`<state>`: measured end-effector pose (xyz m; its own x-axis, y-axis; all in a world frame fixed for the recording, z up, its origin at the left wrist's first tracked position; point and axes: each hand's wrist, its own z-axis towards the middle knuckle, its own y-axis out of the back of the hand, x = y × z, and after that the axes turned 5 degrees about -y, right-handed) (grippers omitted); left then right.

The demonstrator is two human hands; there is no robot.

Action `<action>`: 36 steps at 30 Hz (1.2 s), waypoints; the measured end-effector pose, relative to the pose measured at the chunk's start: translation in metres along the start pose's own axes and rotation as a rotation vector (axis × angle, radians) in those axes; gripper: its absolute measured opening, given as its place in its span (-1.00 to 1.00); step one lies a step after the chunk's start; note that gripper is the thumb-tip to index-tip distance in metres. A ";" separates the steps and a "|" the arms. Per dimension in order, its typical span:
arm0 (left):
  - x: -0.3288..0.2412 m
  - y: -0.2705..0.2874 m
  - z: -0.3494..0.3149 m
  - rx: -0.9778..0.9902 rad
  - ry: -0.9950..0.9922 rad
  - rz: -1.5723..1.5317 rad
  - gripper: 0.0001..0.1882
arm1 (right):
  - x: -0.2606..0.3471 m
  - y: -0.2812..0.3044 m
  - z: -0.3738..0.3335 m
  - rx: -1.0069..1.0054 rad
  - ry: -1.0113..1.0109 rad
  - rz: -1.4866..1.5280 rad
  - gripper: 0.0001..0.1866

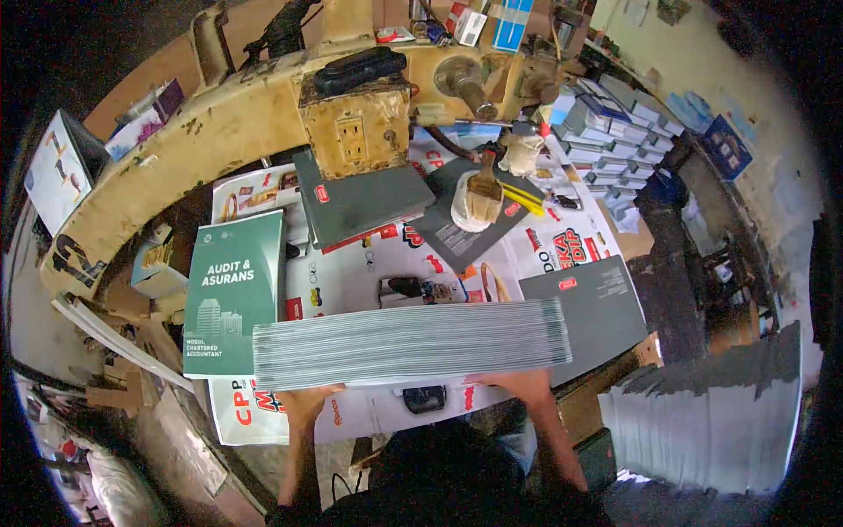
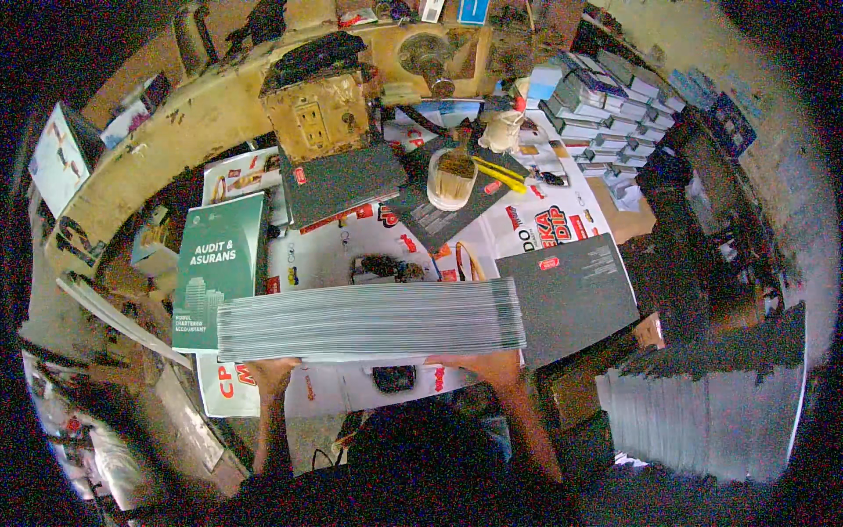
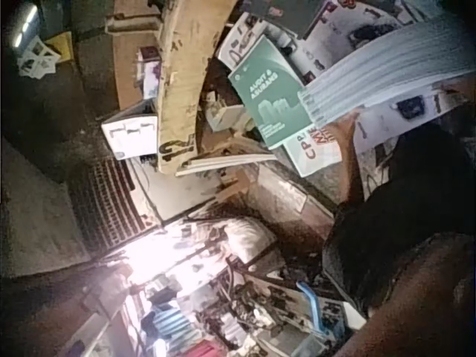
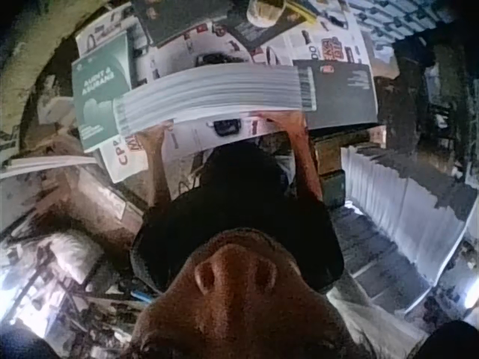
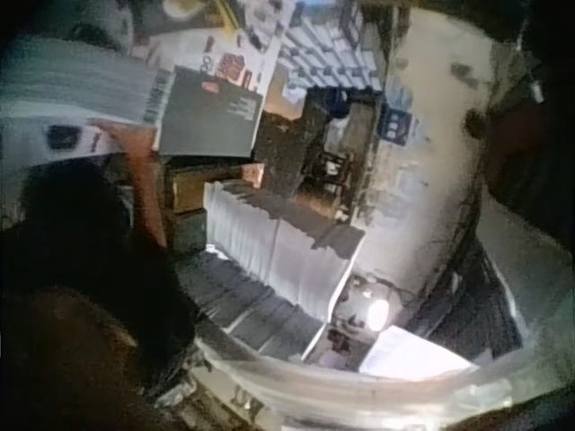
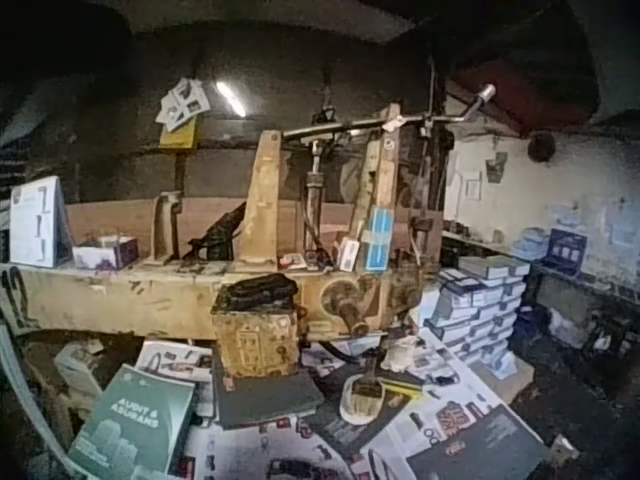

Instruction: The person aligns and stacks printed book signatures, cuts threads along the spine using a utility knife, and applies glue to the spine with a paintbrush.

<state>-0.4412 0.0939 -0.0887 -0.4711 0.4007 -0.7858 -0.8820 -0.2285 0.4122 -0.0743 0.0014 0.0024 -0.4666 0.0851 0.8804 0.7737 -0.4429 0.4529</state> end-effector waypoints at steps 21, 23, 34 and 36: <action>-0.182 0.100 0.098 0.448 -0.324 0.246 -0.22 | 0.151 0.063 0.008 0.235 0.391 -0.373 -0.21; -0.240 0.110 0.131 0.389 -0.490 0.317 -0.29 | 0.122 0.062 0.001 0.207 0.316 -0.283 -0.03; -0.279 0.062 0.157 0.627 -0.351 -0.067 -0.24 | -0.044 -0.031 -0.022 0.144 -0.196 0.284 0.11; -0.269 0.062 0.144 0.441 -0.330 -0.493 -0.15 | 0.000 -0.024 -0.023 0.063 -0.006 0.178 -0.05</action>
<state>-0.3711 0.0999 0.2144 0.0631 0.6266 -0.7768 -0.8833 0.3974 0.2489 -0.1026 -0.0085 -0.0118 -0.3175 0.0157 0.9481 0.8693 -0.3947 0.2976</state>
